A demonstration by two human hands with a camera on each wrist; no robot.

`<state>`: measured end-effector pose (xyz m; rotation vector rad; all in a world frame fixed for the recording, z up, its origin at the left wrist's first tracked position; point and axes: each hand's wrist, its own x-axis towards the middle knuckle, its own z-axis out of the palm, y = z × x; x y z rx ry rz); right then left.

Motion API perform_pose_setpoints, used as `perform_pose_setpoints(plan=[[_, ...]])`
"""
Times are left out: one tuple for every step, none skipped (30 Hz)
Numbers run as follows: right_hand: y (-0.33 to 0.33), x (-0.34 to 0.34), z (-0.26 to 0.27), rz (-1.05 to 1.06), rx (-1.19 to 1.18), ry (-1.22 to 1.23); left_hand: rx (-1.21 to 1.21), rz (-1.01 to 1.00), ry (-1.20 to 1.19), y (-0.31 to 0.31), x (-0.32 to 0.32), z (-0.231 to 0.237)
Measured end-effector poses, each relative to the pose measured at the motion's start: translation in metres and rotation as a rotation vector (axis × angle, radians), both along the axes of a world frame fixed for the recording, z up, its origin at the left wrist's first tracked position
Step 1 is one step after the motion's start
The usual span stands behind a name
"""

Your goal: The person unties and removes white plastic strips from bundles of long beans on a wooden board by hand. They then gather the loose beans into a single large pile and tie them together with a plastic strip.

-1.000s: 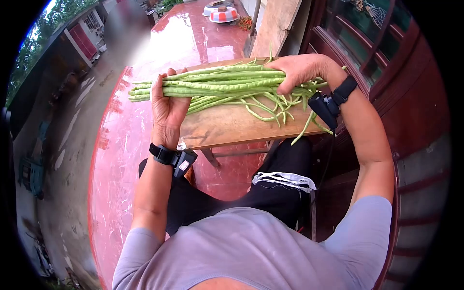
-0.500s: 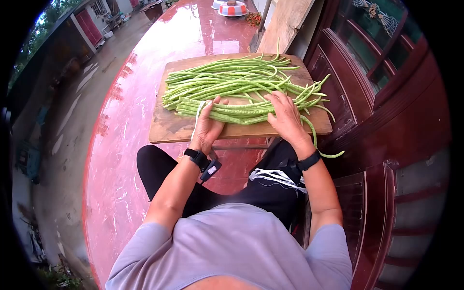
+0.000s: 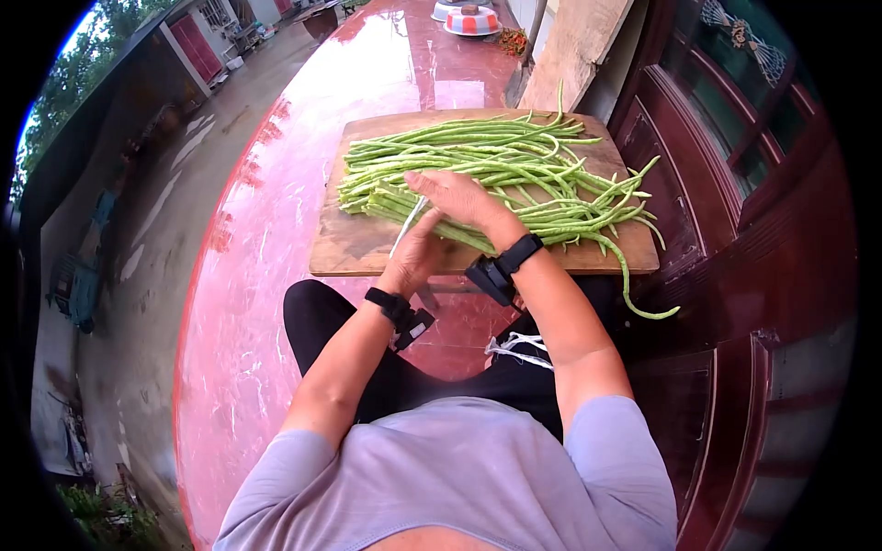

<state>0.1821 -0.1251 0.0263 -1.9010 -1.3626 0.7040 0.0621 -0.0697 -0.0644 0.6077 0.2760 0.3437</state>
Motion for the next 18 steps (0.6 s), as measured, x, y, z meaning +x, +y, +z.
perform_pose_setpoints(plan=[[-0.003, -0.005, -0.004, 0.079, 0.130, 0.119, 0.024, -0.024, -0.022, 0.002, -0.001, 0.004], [-0.004, -0.006, -0.010, 0.157, 0.254, 0.241, 0.047, -0.003, 0.042, 0.000, -0.004, 0.006], [-0.001, -0.001, -0.022, 0.195, 0.229, 0.105, 0.069, 0.014, 0.109, -0.010, -0.014, 0.037], [-0.003, -0.009, -0.017, 0.155, 0.181, -0.082, 0.092, 0.016, 0.110, -0.010, -0.014, 0.035], [-0.007, -0.019, -0.013, 0.111, 0.136, -0.270, 0.116, 0.017, 0.110, -0.009, -0.014, 0.033], [-0.008, -0.027, -0.009, 0.066, 0.091, -0.457, 0.141, 0.007, 0.041, 0.002, -0.003, 0.000], [-0.003, -0.031, -0.012, 0.005, 0.075, -0.352, 0.165, -0.001, -0.029, 0.003, -0.001, 0.000], [0.000, -0.035, -0.013, -0.041, 0.048, -0.368, 0.247, 0.016, 0.105, 0.001, -0.002, -0.002], [0.002, -0.041, -0.012, -0.084, 0.021, -0.382, 0.326, 0.033, 0.242, -0.011, -0.013, 0.032], [0.004, -0.045, -0.012, -0.126, -0.003, -0.397, 0.414, 0.044, 0.344, -0.013, -0.018, 0.043], [0.005, -0.046, -0.013, -0.124, 0.027, -0.412, 0.497, 0.050, 0.450, -0.016, -0.023, 0.053], [0.006, -0.047, -0.016, -0.124, 0.056, -0.427, 0.588, 0.046, 0.520, -0.015, -0.024, 0.054], [0.006, -0.047, -0.019, -0.124, 0.087, -0.443, 0.635, 0.033, 0.544, -0.014, -0.025, 0.056], [0.007, -0.047, -0.025, -0.161, 0.157, -0.406, 0.682, 0.020, 0.568, -0.014, -0.026, 0.058], [0.007, -0.048, -0.030, -0.198, 0.225, -0.368, 0.684, -0.002, 0.546, -0.013, -0.028, 0.061], [0.006, -0.048, -0.034, -0.235, 0.294, -0.330, 0.762, -0.025, 0.472, -0.009, -0.027, 0.052], [0.004, -0.048, -0.037, -0.246, 0.322, -0.323, 0.837, -0.044, 0.394, -0.005, -0.026, 0.043], [0.002, -0.051, -0.036, -0.258, 0.351, -0.315, 0.986, -0.064, 0.262, 0.007, -0.021, 0.011]])
